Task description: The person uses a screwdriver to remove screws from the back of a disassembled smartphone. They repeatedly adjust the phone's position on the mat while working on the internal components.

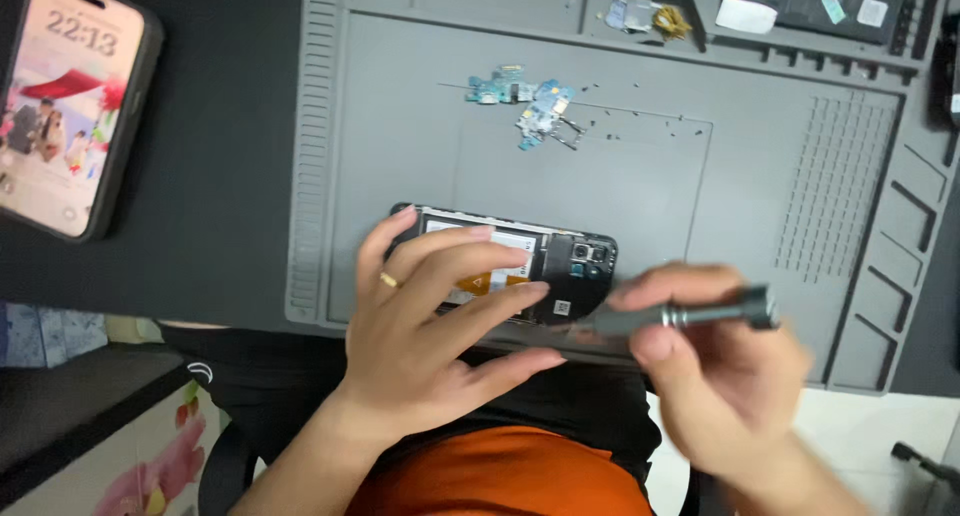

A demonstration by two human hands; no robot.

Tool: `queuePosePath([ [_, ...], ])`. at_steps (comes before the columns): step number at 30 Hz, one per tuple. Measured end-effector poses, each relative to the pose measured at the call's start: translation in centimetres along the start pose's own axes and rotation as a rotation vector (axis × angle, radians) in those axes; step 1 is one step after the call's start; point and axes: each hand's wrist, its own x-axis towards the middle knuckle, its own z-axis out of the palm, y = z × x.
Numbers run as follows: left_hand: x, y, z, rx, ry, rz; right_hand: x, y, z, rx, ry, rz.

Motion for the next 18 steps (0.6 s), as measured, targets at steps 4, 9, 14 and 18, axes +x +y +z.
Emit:
queuePosePath([
  [4, -0.2, 0.0, -0.5, -0.012, -0.028, -0.026, -0.8, -0.3, 3.2, 0.229, 0.081, 0.116],
  [9, -0.3, -0.2, -0.4, -0.095, -0.04, -0.021, -0.5, 0.0, 3.7, 0.219, 0.119, 0.026],
  [14, -0.6, -0.4, -0.3, -0.094, 0.017, -0.011, -0.4, -0.8, 4.4, 0.206, 0.159, 0.095],
  [18, -1.1, -0.6, -0.5, -0.18, 0.047, -0.021, -0.7, -0.1, 4.6, 0.263, 0.274, 0.06],
])
